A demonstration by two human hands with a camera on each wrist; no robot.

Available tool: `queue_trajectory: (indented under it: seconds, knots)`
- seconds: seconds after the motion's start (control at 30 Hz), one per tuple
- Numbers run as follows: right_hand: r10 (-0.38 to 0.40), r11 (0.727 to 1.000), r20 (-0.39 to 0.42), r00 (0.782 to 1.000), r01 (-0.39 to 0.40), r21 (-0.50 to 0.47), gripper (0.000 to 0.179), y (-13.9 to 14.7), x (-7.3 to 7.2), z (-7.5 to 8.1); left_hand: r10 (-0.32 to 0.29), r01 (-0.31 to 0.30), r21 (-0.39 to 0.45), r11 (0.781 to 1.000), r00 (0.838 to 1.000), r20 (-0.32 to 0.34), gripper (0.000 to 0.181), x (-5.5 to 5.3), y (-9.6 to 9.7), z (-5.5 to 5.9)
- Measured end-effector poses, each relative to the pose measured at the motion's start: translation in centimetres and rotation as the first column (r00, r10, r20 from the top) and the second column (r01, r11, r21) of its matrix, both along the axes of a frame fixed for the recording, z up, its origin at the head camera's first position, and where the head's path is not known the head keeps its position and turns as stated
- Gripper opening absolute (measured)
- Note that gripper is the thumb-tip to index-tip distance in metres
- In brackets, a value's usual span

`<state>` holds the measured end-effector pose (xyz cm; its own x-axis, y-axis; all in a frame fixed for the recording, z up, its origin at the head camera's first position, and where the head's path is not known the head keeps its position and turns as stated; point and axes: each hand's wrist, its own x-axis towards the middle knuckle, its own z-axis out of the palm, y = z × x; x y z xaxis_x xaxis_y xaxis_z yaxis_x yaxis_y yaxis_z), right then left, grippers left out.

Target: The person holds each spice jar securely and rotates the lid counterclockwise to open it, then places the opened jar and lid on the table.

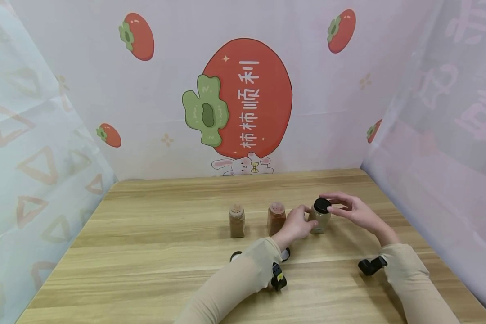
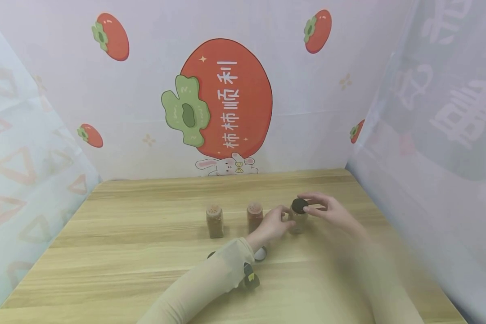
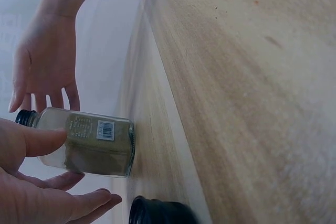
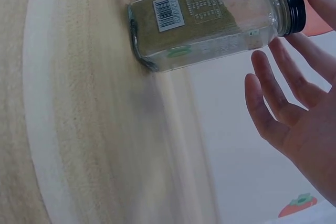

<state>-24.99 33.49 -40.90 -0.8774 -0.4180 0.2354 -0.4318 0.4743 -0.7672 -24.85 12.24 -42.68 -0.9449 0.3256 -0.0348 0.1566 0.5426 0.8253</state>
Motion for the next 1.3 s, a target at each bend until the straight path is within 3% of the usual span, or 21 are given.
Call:
queue_trajectory:
  seconds: [0.3, 0.63, 1.03, 1.3]
  knots:
    - [-0.067, 0.995, 0.037, 0.997, 0.069, -0.066, 0.041, -0.2, 0.3, -0.5, 0.004, -0.004, 0.001, 1.000, 1.000, -0.008, 0.037, 0.0, 0.0, 0.0]
    - [-0.111, 0.990, -0.004, 0.994, 0.110, -0.087, 0.038, -0.8, 0.2, -1.2, 0.004, -0.004, 0.005, 1.000, 1.000, 0.003, 0.037, 0.1, -0.1, 0.1]
    - [-0.085, 0.995, -0.064, 0.994, 0.082, -0.055, 0.037, -0.6, 0.2, -0.9, 0.001, -0.001, 0.005, 1.000, 1.000, 0.011, 0.038, 0.1, 0.0, 0.0]
    - [-0.008, 0.996, 0.035, 0.999, 0.011, -0.089, 0.040, -0.1, 0.2, -0.9, 0.003, -0.003, 0.001, 1.000, 1.000, -0.009, 0.038, 0.0, 0.0, -0.1]
